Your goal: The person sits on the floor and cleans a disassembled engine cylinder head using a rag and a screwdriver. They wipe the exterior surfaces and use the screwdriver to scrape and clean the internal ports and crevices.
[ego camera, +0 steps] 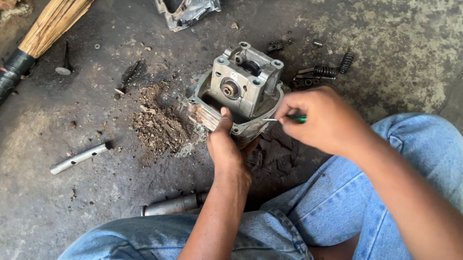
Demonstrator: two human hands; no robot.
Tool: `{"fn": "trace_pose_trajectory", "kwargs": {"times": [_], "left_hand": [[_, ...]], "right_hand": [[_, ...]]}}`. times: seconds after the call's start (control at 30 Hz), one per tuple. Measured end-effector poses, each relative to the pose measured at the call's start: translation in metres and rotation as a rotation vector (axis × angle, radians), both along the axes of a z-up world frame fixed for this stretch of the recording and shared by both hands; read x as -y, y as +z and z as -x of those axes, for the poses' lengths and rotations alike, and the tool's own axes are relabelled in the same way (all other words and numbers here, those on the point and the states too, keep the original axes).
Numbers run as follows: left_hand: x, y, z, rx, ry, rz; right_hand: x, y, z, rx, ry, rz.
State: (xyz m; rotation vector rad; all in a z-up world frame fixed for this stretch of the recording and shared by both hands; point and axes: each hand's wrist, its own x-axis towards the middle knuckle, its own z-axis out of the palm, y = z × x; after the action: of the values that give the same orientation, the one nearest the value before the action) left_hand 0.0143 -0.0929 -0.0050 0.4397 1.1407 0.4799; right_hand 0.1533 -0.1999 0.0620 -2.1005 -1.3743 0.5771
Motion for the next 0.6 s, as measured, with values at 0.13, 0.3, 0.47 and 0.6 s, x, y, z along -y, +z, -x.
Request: {"fn": "trace_pose_trajectory", "kwargs": {"times": [0.13,0.3,0.47,0.6], "left_hand": [[-0.001,0.003,0.001,-0.003,0.024,-0.003],[-0.004,0.001,0.0,0.006,0.044,0.034],[-0.007,-0.003,0.005,0.058,0.012,0.034],[-0.011,-0.006,0.01,0.067,-0.012,0.029]], "right_hand": [[0.001,-0.004,-0.008,0.075,0.068,0.008],[0.0,-0.012,-0.01,0.075,0.123,-0.059],[-0.001,-0.019,-0.009,0.063,0.149,-0.135],[-0.004,-0.027,0.001,0.082,0.171,-0.214]]}}
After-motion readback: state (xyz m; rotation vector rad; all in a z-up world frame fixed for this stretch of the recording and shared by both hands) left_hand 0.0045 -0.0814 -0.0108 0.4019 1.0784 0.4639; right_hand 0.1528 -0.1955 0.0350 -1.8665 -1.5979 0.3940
